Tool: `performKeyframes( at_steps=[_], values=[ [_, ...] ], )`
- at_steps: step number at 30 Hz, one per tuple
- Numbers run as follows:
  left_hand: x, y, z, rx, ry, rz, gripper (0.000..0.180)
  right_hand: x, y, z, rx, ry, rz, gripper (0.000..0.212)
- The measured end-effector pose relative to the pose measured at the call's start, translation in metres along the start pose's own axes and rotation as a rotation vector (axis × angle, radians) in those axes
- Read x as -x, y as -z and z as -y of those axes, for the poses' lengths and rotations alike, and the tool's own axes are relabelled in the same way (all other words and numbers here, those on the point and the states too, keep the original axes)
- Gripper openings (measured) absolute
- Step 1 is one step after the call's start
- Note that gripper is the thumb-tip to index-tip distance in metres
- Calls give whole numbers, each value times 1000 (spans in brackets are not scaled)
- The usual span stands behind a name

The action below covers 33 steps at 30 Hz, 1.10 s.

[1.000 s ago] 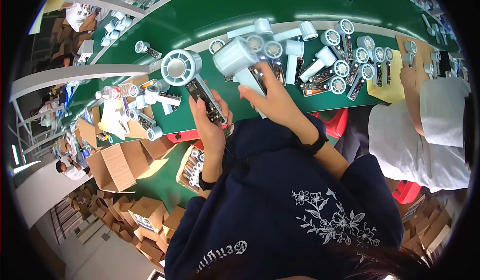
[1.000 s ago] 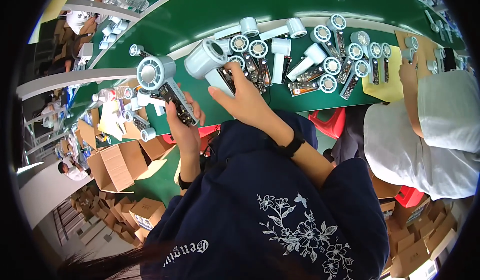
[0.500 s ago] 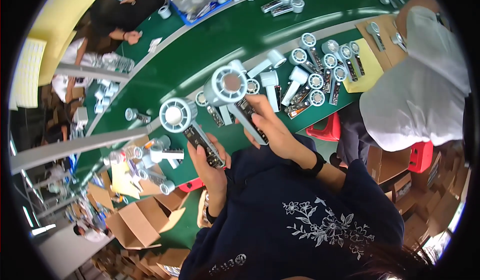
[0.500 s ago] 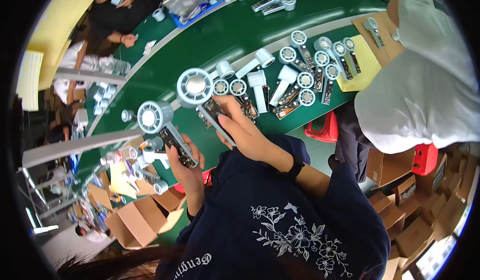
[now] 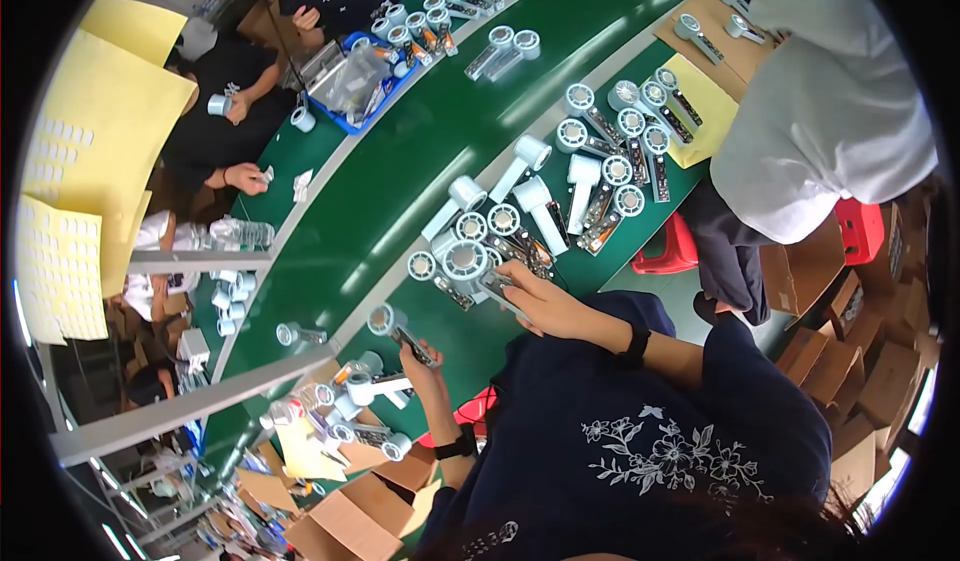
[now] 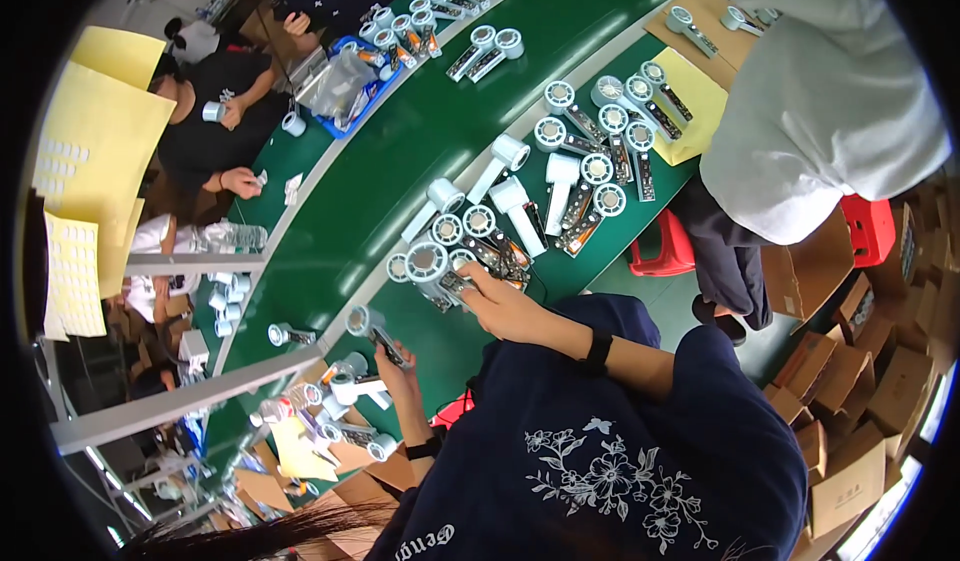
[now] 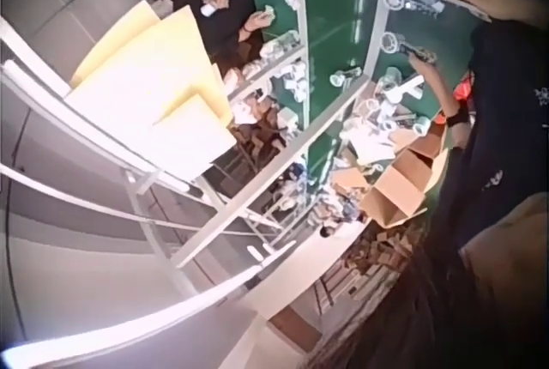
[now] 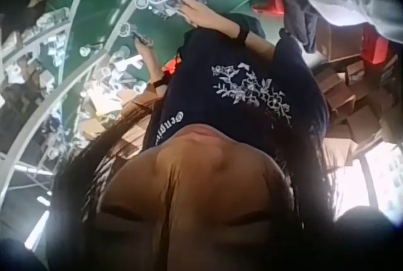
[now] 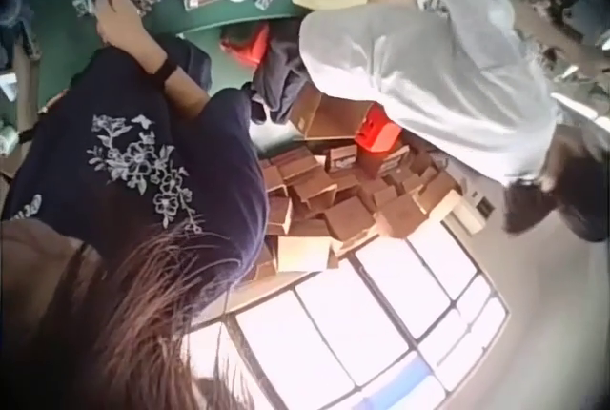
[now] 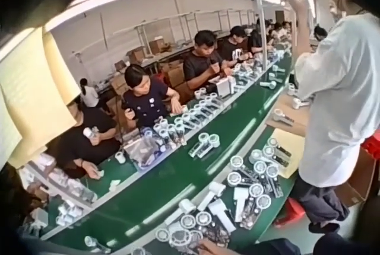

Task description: The person picks up two handheld fans, presses buttons on their handles to test them, and sets them down. She then picks up a sheet of stickers, applies one to a fan, and tests another pair of fans before placing them back on the table.

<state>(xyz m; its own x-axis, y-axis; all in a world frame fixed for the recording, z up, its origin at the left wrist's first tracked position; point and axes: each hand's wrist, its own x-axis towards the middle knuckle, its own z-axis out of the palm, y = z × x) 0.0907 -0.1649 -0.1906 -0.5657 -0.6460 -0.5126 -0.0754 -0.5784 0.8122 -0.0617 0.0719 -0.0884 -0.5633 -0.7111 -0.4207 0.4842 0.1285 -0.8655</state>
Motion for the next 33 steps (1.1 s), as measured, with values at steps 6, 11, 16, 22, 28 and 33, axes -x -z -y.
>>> performKeyframes(
  at_steps=[6,11,16,22,28,33],
  values=[
    [-42,72,62,-56,28,-113,23,-14,-4,-20,-88,-43,-134,33],
    [-46,43,81,-93,-67,-170,25,-22,-5,-12,-82,-120,-168,32],
    [-39,22,91,-354,-180,-222,30,-33,16,-20,-167,-165,-151,34],
    [-39,0,89,-534,-187,-361,32,-70,58,-14,-341,-249,-21,33],
    [-29,10,75,-467,-1,-402,39,-116,101,-7,-411,-287,140,34],
    [-31,-22,78,-621,29,-459,46,-129,126,-20,-478,-344,162,35]
  ],
)
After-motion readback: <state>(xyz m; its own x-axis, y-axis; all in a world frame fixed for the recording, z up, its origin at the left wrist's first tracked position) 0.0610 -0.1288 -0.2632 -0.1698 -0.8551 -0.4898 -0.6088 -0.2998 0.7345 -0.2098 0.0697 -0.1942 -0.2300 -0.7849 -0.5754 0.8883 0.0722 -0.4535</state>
